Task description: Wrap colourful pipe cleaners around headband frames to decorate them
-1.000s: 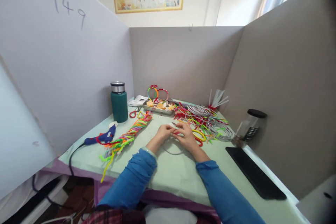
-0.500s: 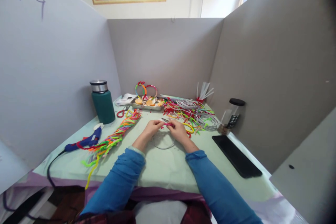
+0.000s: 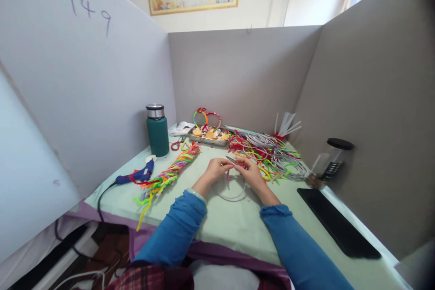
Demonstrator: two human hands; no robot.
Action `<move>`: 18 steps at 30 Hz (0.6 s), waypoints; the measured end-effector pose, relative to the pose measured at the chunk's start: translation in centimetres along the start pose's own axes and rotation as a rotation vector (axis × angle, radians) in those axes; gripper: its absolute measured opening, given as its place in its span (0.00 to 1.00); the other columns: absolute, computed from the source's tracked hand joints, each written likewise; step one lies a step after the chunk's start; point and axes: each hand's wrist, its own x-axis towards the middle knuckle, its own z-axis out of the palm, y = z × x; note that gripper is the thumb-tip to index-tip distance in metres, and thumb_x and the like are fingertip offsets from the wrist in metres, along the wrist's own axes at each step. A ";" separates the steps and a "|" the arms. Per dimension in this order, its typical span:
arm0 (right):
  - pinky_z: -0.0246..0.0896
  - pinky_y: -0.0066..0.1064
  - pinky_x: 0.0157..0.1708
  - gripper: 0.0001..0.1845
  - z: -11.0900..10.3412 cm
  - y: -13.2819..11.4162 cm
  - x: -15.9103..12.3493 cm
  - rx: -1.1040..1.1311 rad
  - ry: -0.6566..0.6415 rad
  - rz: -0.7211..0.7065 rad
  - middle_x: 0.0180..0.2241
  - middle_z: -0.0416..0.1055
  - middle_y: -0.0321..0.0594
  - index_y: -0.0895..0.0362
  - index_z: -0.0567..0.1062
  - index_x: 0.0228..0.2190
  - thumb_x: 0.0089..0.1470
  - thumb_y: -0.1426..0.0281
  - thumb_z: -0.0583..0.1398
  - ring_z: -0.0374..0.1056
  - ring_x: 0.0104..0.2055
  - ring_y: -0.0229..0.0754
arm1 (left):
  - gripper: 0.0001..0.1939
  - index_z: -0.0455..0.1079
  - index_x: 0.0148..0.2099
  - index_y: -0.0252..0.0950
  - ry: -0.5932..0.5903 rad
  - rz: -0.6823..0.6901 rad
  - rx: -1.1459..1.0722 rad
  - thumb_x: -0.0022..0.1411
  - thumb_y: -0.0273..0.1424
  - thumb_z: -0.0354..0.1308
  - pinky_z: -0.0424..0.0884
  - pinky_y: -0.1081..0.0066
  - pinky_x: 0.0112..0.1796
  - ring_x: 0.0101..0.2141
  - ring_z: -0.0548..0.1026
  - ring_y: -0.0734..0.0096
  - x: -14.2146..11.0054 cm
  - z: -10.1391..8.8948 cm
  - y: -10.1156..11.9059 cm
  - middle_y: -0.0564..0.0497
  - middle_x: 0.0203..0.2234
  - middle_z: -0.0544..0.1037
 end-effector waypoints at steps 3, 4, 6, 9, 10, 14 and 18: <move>0.53 0.27 0.19 0.20 -0.1 -0.8 -0.1 0.158 0.012 0.101 0.21 0.70 0.36 0.59 0.75 0.32 0.43 0.55 0.62 0.60 0.20 0.35 | 0.16 0.77 0.33 0.32 0.008 0.025 -0.033 0.52 0.39 0.58 0.65 0.72 0.34 0.30 0.71 0.70 -0.1 0.0 0.3 0.48 0.27 0.77; 0.52 0.27 0.18 0.22 -0.2 -0.9 0.0 0.231 0.026 0.144 0.21 0.69 0.37 0.59 0.75 0.31 0.45 0.52 0.60 0.59 0.19 0.35 | 0.16 0.77 0.33 0.31 0.021 0.020 -0.065 0.51 0.40 0.58 0.65 0.72 0.33 0.29 0.70 0.71 -0.1 0.0 0.4 0.49 0.26 0.77; 0.52 0.27 0.17 0.26 -0.3 -1.0 0.2 0.384 0.060 0.224 0.20 0.70 0.38 0.58 0.74 0.30 0.47 0.47 0.56 0.59 0.18 0.35 | 0.17 0.77 0.33 0.30 0.053 -0.021 -0.136 0.50 0.41 0.59 0.64 0.73 0.30 0.27 0.68 0.73 0.1 0.0 0.5 0.50 0.23 0.75; 0.52 0.26 0.17 0.26 -0.4 -0.6 0.4 0.474 0.109 0.284 0.20 0.70 0.38 0.57 0.73 0.27 0.47 0.46 0.55 0.59 0.17 0.35 | 0.21 0.77 0.36 0.29 0.118 -0.145 -0.235 0.48 0.42 0.61 0.59 0.75 0.23 0.21 0.62 0.78 0.2 0.0 0.5 0.53 0.18 0.70; 0.52 0.26 0.16 0.25 -0.4 -0.5 0.4 0.442 0.105 0.279 0.21 0.70 0.38 0.57 0.73 0.27 0.46 0.47 0.56 0.59 0.17 0.34 | 0.22 0.77 0.37 0.29 0.132 -0.184 -0.267 0.48 0.43 0.61 0.56 0.76 0.21 0.19 0.59 0.79 0.2 0.0 0.6 0.54 0.17 0.68; 0.50 0.26 0.16 0.20 0.6 -0.7 -0.2 0.154 -0.059 0.179 0.22 0.70 0.37 0.59 0.73 0.27 0.44 0.53 0.61 0.58 0.17 0.33 | 0.22 0.76 0.38 0.30 0.136 -0.235 -0.376 0.48 0.43 0.62 0.50 0.77 0.18 0.16 0.54 0.83 0.0 0.0 0.8 0.57 0.16 0.65; 0.51 0.26 0.18 0.18 1.8 -1.1 -0.9 -0.071 -0.196 0.042 0.17 0.66 0.35 0.59 0.71 0.22 0.49 0.56 0.57 0.58 0.17 0.34 | 0.18 0.76 0.36 0.30 0.149 -0.226 -0.413 0.47 0.39 0.63 0.52 0.77 0.19 0.18 0.58 0.82 -0.2 0.0 1.2 0.54 0.17 0.69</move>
